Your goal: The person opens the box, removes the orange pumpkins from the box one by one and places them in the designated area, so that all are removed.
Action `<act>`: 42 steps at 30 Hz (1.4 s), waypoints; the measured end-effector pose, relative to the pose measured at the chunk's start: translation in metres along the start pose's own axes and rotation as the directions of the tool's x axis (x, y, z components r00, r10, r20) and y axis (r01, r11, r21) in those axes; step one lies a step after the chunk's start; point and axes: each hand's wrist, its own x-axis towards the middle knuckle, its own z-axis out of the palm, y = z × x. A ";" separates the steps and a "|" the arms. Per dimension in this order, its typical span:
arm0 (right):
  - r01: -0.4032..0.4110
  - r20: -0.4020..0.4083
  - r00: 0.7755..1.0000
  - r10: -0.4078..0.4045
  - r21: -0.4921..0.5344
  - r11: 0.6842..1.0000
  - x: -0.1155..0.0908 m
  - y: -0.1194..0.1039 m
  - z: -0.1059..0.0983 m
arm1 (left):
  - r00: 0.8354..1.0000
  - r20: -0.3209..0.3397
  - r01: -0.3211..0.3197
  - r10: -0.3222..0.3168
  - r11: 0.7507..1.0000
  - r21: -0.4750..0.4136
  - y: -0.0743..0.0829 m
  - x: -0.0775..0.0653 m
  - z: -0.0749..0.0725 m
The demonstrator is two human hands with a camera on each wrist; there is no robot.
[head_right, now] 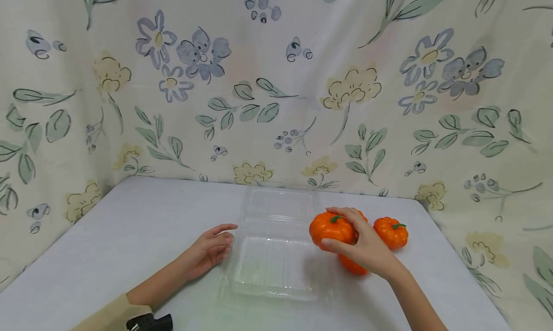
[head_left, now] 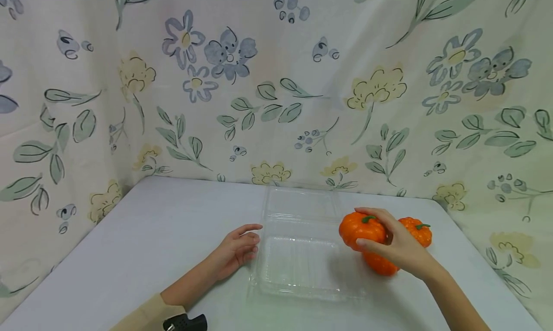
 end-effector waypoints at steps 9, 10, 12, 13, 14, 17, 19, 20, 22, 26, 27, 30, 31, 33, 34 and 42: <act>0.008 -0.058 0.998 -0.009 -0.019 1.000 -0.014 0.006 -0.004 | 1.000 -0.013 0.011 -0.011 1.000 0.000 0.001 0.000 0.001; 0.002 -0.066 0.998 -0.004 -0.017 1.000 -0.016 0.007 -0.004 | 1.000 -0.016 0.013 -0.013 1.000 0.000 0.001 -0.001 0.001; -0.007 -0.077 0.997 0.006 -0.004 1.000 -0.018 0.008 -0.005 | 1.000 -0.021 0.016 -0.016 1.000 0.003 0.001 -0.001 0.001; -0.010 -0.082 0.997 0.010 0.000 1.000 -0.020 0.009 -0.006 | 1.000 -0.023 0.017 -0.017 1.000 0.003 0.001 -0.001 0.001; -0.010 -0.085 0.996 0.010 0.009 1.000 -0.021 0.010 -0.006 | 1.000 -0.024 0.018 -0.018 1.000 0.005 0.001 -0.001 0.001; -0.016 -0.095 0.995 0.018 0.021 1.000 -0.024 0.013 -0.007 | 0.999 -0.026 0.021 -0.021 1.000 0.007 0.002 -0.001 0.001; -0.013 -0.108 0.994 0.014 0.013 1.000 -0.026 0.015 -0.007 | 0.999 -0.027 0.024 -0.023 1.000 0.007 0.002 -0.001 0.001; -0.012 -0.114 0.993 0.013 0.010 1.000 -0.027 0.017 -0.008 | 0.999 -0.028 0.024 -0.024 1.000 0.008 0.002 -0.001 0.001; -0.010 -0.125 0.992 0.011 0.011 1.000 -0.028 0.020 -0.008 | 0.999 -0.028 0.024 -0.024 1.000 0.009 0.002 -0.001 0.001; -0.016 -0.144 0.989 0.018 0.009 1.000 -0.032 0.027 -0.009 | 0.999 -0.026 0.020 -0.019 1.000 0.008 0.001 0.000 0.001; -0.015 -0.149 0.989 0.016 0.006 1.000 -0.033 0.030 -0.010 | 1.000 -0.025 0.018 -0.018 1.000 0.008 0.001 0.000 0.001; -0.011 -0.173 0.985 0.006 -0.025 1.000 -0.036 0.036 -0.011 | 1.000 -0.023 0.017 -0.017 1.000 0.004 0.000 0.001 0.001; -0.011 -0.178 0.984 0.005 -0.035 0.999 -0.037 0.037 -0.012 | 1.000 -0.021 0.017 -0.017 1.000 0.001 0.000 0.001 0.001; -0.012 -0.188 0.982 0.003 -0.046 0.999 -0.039 0.040 -0.013 | 1.000 -0.019 0.017 -0.017 1.000 -0.001 -0.001 0.002 0.001; -0.017 -0.192 0.981 0.007 -0.051 0.999 -0.040 0.042 -0.013 | 1.000 -0.018 0.016 -0.016 1.000 -0.003 -0.001 0.002 0.000; -0.063 -0.202 0.979 0.041 -0.103 0.993 -0.048 0.052 -0.016 | 1.000 -0.012 0.009 -0.009 1.000 -0.008 -0.001 0.002 -0.002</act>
